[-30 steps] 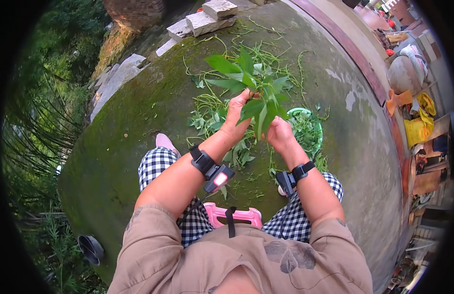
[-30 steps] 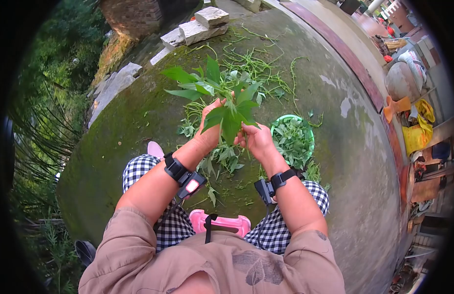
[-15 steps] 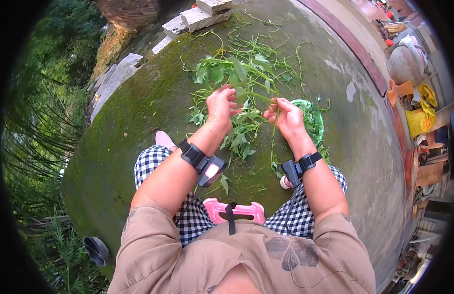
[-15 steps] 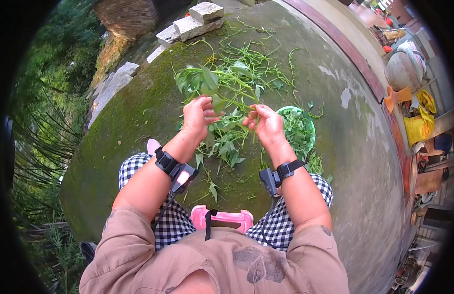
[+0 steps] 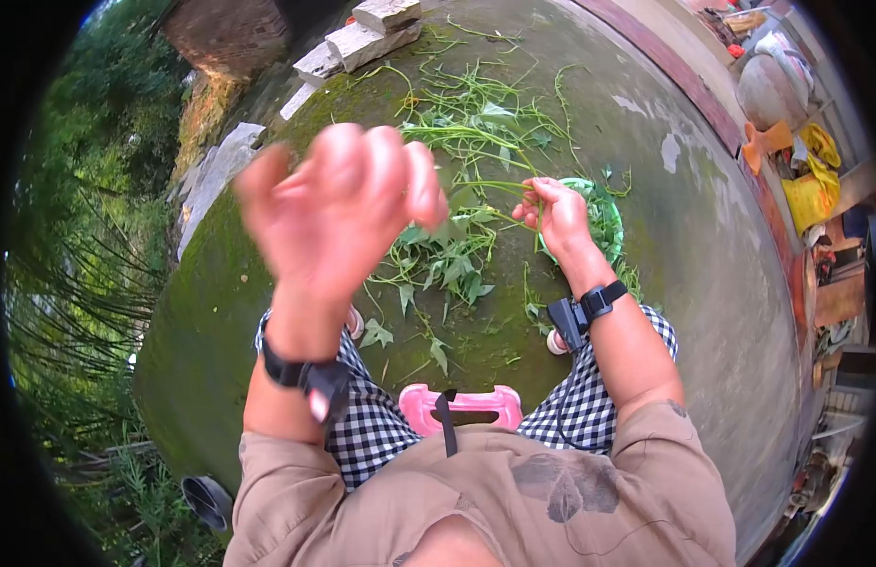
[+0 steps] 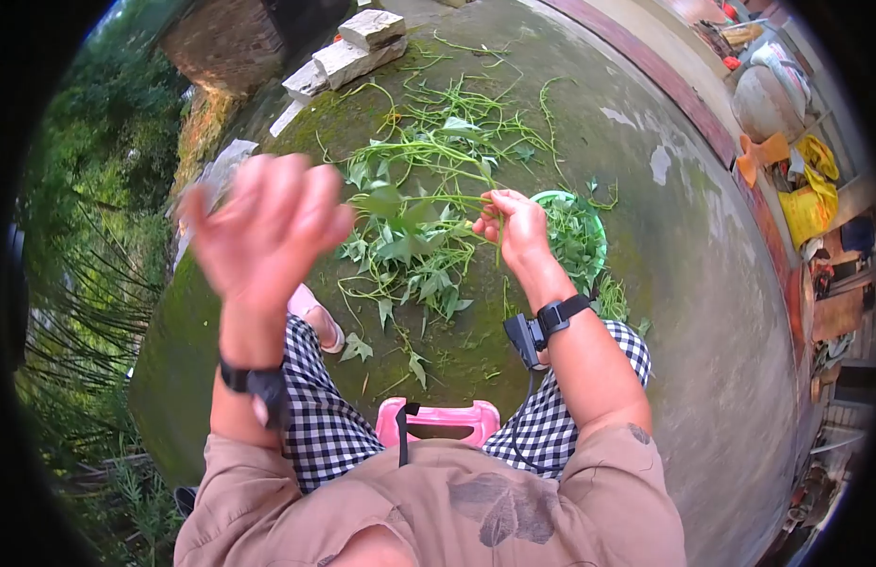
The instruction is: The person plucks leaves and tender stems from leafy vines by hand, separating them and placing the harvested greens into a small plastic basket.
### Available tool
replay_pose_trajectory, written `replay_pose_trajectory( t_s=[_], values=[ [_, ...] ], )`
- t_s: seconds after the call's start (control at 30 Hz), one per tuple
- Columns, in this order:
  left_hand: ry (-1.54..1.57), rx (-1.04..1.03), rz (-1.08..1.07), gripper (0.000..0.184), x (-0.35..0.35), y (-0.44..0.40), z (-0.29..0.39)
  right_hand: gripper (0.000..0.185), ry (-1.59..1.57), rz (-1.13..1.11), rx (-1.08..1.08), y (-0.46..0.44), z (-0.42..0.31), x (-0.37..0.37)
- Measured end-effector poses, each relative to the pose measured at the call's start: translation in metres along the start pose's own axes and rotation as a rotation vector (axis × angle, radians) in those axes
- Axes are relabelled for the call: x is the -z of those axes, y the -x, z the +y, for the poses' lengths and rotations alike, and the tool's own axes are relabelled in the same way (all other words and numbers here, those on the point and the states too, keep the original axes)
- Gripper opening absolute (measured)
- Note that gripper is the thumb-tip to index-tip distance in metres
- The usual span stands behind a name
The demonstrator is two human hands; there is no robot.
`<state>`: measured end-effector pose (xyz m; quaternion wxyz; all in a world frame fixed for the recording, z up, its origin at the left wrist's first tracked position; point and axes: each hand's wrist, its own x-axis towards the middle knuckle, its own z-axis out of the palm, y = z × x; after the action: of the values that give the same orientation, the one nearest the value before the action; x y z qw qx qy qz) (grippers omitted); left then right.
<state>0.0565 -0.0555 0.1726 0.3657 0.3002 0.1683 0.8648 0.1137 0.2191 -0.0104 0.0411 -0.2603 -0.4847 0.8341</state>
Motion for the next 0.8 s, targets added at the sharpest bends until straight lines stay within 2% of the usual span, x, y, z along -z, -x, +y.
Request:
replay_pose_trajectory(
  t_s=[0.03,0.13,0.23,0.4,0.47,0.53,0.7,0.8],
  values=[
    [-0.017,-0.035,-0.268,0.036,-0.022,-0.002,0.009,0.016,0.025,-0.013,0.005,0.002,-0.001,-0.001],
    [0.009,-0.154,-0.485,0.031,-0.074,0.012,0.029,0.016,0.083,0.023,0.046,0.008,-0.004,-0.012],
    [-0.019,-0.348,-0.462,0.027,-0.099,0.044,0.040,0.015,0.156,0.012,0.053,0.010,-0.004,-0.014],
    [-0.054,-0.707,-0.282,0.023,-0.112,0.102,0.044,0.014,0.220,-0.045,0.051,0.011,-0.004,-0.013],
    [-0.039,-0.758,-0.242,0.022,-0.113,0.111,0.042,0.014,0.249,-0.056,0.052,0.012,-0.007,-0.013],
    [0.023,-0.707,-0.249,0.023,-0.112,0.099,0.038,0.014,0.272,-0.080,0.046,0.013,-0.009,-0.017],
    [0.329,-0.003,-0.487,0.023,-0.107,0.017,0.040,0.013,0.272,-0.135,0.029,0.015,-0.015,-0.019],
    [-0.181,-0.105,-0.221,0.013,-0.053,0.001,0.051,0.013,0.267,-0.164,0.019,0.016,-0.019,-0.021]
  ],
)
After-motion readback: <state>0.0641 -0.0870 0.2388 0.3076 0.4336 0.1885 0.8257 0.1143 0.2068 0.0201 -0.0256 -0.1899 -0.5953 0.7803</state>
